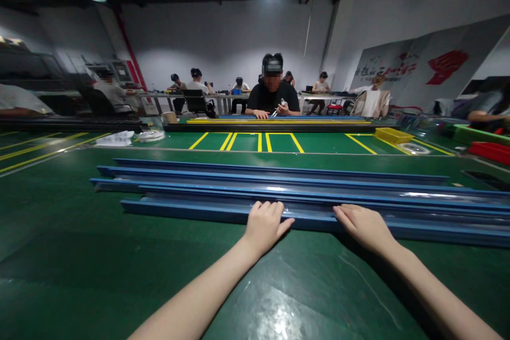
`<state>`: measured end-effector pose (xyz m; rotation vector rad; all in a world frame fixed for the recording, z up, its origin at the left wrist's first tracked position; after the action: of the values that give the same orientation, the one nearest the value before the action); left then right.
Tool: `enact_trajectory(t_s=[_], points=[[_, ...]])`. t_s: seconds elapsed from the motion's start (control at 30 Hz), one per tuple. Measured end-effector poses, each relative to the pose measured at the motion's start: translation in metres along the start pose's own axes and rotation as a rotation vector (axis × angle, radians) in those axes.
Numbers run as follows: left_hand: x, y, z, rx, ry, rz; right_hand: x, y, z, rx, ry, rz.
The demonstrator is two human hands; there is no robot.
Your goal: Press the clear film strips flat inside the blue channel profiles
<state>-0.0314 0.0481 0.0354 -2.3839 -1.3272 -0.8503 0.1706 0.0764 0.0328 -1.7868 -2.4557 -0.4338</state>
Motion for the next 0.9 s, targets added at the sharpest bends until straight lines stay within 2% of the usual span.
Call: enact_trajectory(t_s=[0.07, 0.17, 0.3, 0.4, 0.57, 0.7, 0.9], points=[[0.0, 0.0, -0.001, -0.013, 0.015, 0.001, 0.001, -0.001, -0.002, 0.019, 0.015, 0.016], [0.0, -0.001, -0.001, -0.022, 0.024, 0.003, 0.004, -0.009, -0.011, 0.015, 0.109, 0.036], [-0.001, -0.002, 0.0, -0.048, 0.02, -0.008, 0.012, -0.034, -0.026, -0.003, 0.229, 0.032], [-0.001, -0.002, 0.002, -0.062, 0.017, -0.014, 0.019, -0.053, -0.032, 0.008, 0.248, 0.037], [-0.001, -0.003, 0.002, -0.064, 0.03, -0.022, 0.027, -0.073, -0.031, 0.039, 0.257, 0.087], [-0.001, -0.002, 0.001, -0.061, 0.033, -0.014, 0.029, -0.079, -0.023, 0.054, 0.26, 0.119], [-0.002, -0.001, -0.001, -0.031, 0.029, 0.01, 0.028, -0.079, -0.023, 0.036, 0.401, 0.102]])
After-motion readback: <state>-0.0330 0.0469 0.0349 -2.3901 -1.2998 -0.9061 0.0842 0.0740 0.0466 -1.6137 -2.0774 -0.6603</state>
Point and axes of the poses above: each hand's wrist, its own x-axis towards the middle knuckle, its own z-axis out of the palm, y = z × x, the point moved 6 cm from there along x, towards the middle knuckle, and after that the axes turned 6 degrees about -x, right-handed, at the moved point
